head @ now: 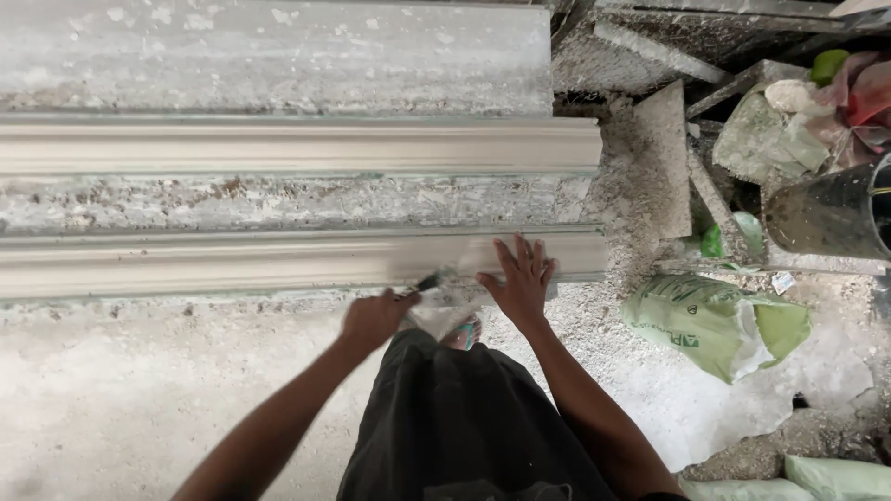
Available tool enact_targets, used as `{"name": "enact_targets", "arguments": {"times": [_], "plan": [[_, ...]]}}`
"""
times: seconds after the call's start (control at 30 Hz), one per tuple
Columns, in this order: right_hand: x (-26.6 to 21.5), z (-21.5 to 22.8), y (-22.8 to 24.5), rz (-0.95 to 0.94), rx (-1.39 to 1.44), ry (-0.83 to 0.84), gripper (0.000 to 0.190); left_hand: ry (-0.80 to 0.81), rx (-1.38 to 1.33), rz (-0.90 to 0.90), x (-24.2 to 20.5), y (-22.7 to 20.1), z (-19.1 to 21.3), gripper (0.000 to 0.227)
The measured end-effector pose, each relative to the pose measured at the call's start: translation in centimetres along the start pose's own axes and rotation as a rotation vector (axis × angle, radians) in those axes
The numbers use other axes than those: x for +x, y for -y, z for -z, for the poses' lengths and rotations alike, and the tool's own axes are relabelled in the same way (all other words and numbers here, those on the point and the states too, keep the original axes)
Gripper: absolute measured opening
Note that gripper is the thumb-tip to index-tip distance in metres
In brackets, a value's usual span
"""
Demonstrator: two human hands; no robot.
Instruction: Scraping excess plaster and cleaning the edges of a decorative molding piece using a putty knife.
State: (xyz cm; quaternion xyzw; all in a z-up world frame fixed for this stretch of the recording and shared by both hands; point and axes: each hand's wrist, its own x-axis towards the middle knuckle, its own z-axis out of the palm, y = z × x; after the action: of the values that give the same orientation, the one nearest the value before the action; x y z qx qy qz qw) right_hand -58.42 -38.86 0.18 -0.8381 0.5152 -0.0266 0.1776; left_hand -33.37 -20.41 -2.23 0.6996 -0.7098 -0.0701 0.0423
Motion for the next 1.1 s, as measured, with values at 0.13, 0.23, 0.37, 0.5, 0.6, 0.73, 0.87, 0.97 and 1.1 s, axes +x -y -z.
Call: {"name": "enact_targets", "arguments": {"times": [0.13,0.23,0.37,0.5,0.6,0.73,0.87,0.97,1.1], "plan": [[0.4,0.6,0.4,-0.021,0.006,0.018,0.08,0.044,-0.042,-0.037,2.7,-2.7,-0.2,0.035],[0.0,0.3,0.0,-0.046,-0.029,0.057,0.081,0.13,-0.04,-0.031,1.3,-2.3,0.6,0.039],[0.1,-0.1,0.3,-0.048,0.007,0.04,0.077,-0.083,-0.057,-0.036,1.3,-2.3,0.3,0.033],[0.7,0.2,-0.1,-0.069,-0.014,0.057,0.075,-0.127,-0.058,-0.071,3.4,-3.7,-0.1,0.028],[1.0,0.4,-1.3,-0.047,-0.043,0.081,0.075,-0.155,-0.004,-0.039,2.2,-2.7,0.3,0.031],[0.5,1.7,-3.8,-0.047,-0.009,0.043,0.072,-0.088,-0.006,-0.065,2.9,-3.7,0.4,0.032],[0.3,2.4,-6.0,-0.028,-0.042,0.035,0.07,-0.1,0.034,-0.057,3.8,-5.0,1.1,0.027],[0.7,2.5,-6.5,-0.011,-0.054,0.036,0.071,-0.088,0.053,-0.048,2.9,-3.8,1.3,0.03],[0.9,2.8,-6.5,-0.02,-0.011,0.073,0.07,-0.143,0.097,-0.065,3.5,-3.4,-1.7,0.028]]}}
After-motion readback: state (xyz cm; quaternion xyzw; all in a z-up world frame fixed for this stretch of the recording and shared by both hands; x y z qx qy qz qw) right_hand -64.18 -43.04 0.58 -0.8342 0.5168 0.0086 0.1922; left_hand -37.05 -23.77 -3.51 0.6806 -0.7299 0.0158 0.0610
